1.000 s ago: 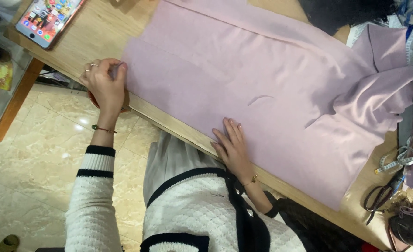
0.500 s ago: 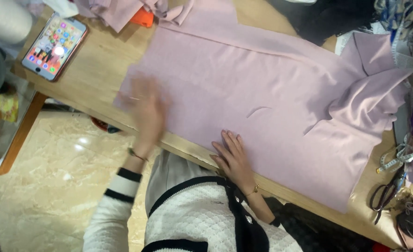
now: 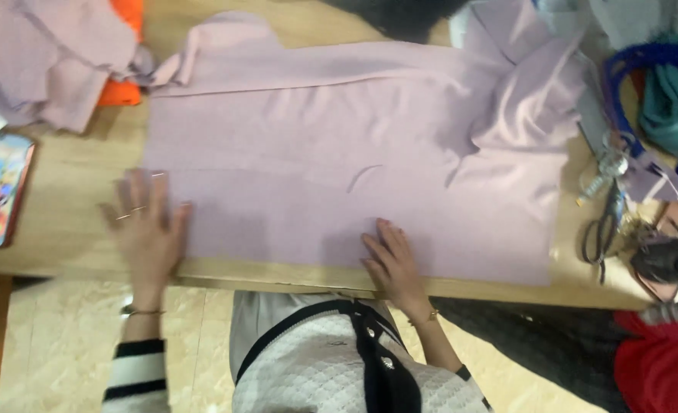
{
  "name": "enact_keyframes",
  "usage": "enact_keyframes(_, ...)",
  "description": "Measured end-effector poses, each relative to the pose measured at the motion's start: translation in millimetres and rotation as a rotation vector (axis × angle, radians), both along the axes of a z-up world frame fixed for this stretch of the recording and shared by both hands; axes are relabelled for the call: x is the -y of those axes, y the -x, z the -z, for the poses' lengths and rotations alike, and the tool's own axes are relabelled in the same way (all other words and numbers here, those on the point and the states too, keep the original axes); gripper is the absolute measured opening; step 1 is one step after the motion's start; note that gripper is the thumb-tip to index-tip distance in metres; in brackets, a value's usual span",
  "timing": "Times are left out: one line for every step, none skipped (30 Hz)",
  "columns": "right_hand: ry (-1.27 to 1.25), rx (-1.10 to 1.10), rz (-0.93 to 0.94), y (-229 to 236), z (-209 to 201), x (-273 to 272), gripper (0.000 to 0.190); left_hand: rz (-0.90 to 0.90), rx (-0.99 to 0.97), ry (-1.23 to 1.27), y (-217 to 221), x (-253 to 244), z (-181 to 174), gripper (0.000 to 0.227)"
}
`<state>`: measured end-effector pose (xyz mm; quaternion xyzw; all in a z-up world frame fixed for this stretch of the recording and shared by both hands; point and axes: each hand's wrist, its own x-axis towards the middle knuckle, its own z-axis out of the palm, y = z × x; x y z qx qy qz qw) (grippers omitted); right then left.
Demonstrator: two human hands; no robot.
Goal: The person measures a piece of light purple fabric using a measuring tape and then smooths out a larger piece of the same fabric on a wooden table. They use a clear ruler and a blue pen to mark lines on the fabric.
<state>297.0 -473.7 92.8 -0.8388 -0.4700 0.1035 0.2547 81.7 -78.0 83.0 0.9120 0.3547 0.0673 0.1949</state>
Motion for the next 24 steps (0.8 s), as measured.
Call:
enact_keyframes(0.036,0.034,0.054,-8.4,6.1,16.3,0.047,-0.018,0.027,-0.1,6.7,-8.5,4.4,0.066)
enact_keyframes(0.072,0.068,0.109,-16.3,11.9,33.4,0.048,-0.036,0.056,-0.199,12.9,-17.1,8.8,0.065)
enact_keyframes(0.071,0.072,0.128,-25.3,10.5,49.0,0.048,-0.017,0.063,-0.199,8.6,-14.6,-2.7,0.065)
enact_keyframes(0.106,0.051,0.191,-34.0,9.2,65.1,0.05,-0.129,0.02,-0.065,4.3,-12.1,-14.1,0.074)
enact_keyframes(0.14,0.028,0.25,-42.4,8.0,80.8,0.052,-0.239,-0.026,0.072,1.1,-9.6,-25.7,0.083)
enact_keyframes(0.138,0.031,0.267,-50.6,5.4,93.7,0.052,-0.222,-0.023,0.071,-2.6,-3.6,-17.5,0.083)
enact_keyframes(0.189,0.034,0.322,-59.8,2.8,106.8,0.052,-0.211,0.011,-0.071,-5.3,3.6,-9.3,0.078)
enact_keyframes(0.24,0.036,0.378,-68.5,0.2,119.6,0.051,-0.196,0.049,-0.211,-7.6,10.3,-1.1,0.074)
enact_keyframes(0.239,0.04,0.384,-75.9,-2.4,128.4,0.051,-0.19,0.054,-0.211,-25.4,27.9,-3.9,0.074)
enact_keyframes(0.237,0.059,0.4,-83.1,-5.1,137.0,0.05,-0.126,0.063,-0.176,-42.9,45.5,-6.8,0.074)
enact_keyframes(0.234,0.075,0.41,-91.9,-7.5,145.0,0.048,-0.068,0.069,-0.144,-59.0,64.1,-11.1,0.074)
enact_keyframes(0.231,0.076,0.411,-98.1,-13.1,147.3,0.048,-0.067,0.071,-0.146,-77.4,89.7,-11.6,0.074)
enact_keyframes(0.213,0.06,0.422,-103.8,-18.5,149.5,0.049,0.039,0.088,-0.139,-95.5,115.0,-11.6,0.069)
enact_keyframes(0.194,0.043,0.434,-109.7,-23.6,151.7,0.049,0.145,0.105,-0.131,-113.7,140.4,-11.2,0.066)
enact_keyframes(0.194,0.044,0.438,-118.6,-23.7,153.7,0.049,0.149,0.106,-0.131,-131.8,165.2,-6.4,0.066)
enact_keyframes(0.151,0.06,0.44,-128.1,-23.5,156.3,0.049,0.208,0.12,-0.135,-150.4,190.7,-1.1,0.067)
enact_keyframes(0.112,0.076,0.448,-135.2,-23.8,161.5,0.05,0.273,0.133,-0.136,-168.7,217.7,4.5,0.068)
enact_keyframes(0.116,0.077,0.459,-147.4,-25.0,165.4,0.05,0.284,0.135,-0.131,-178.7,233.5,5.6,0.068)
enact_keyframes(0.129,0.114,0.44,-160.4,-26.7,170.4,0.049,0.351,0.147,-0.158,-190.3,249.9,6.5,0.069)
enact_keyframes(0.143,0.151,0.42,-173.9,-28.4,175.5,0.048,0.417,0.161,-0.184,-202.1,266.2,7.2,0.07)
enact_keyframes(0.148,0.152,0.433,-188.7,-29.9,184.6,0.048,0.43,0.164,-0.179,-203.8,267.0,5.0,0.07)
enact_keyframes(0.153,0.179,0.419,-203.6,-31.5,193.5,0.05,0.457,0.122,-0.247,-205.8,267.2,2.8,0.069)
enact_keyframes(0.155,0.205,0.403,-219.8,-31.9,200.4,0.051,0.481,0.079,-0.32,-208.3,265.5,0.4,0.069)
enact_keyframes(0.155,0.205,0.413,-237.0,-37.7,204.3,0.051,0.491,0.082,-0.321,-210.0,265.4,1.3,0.069)
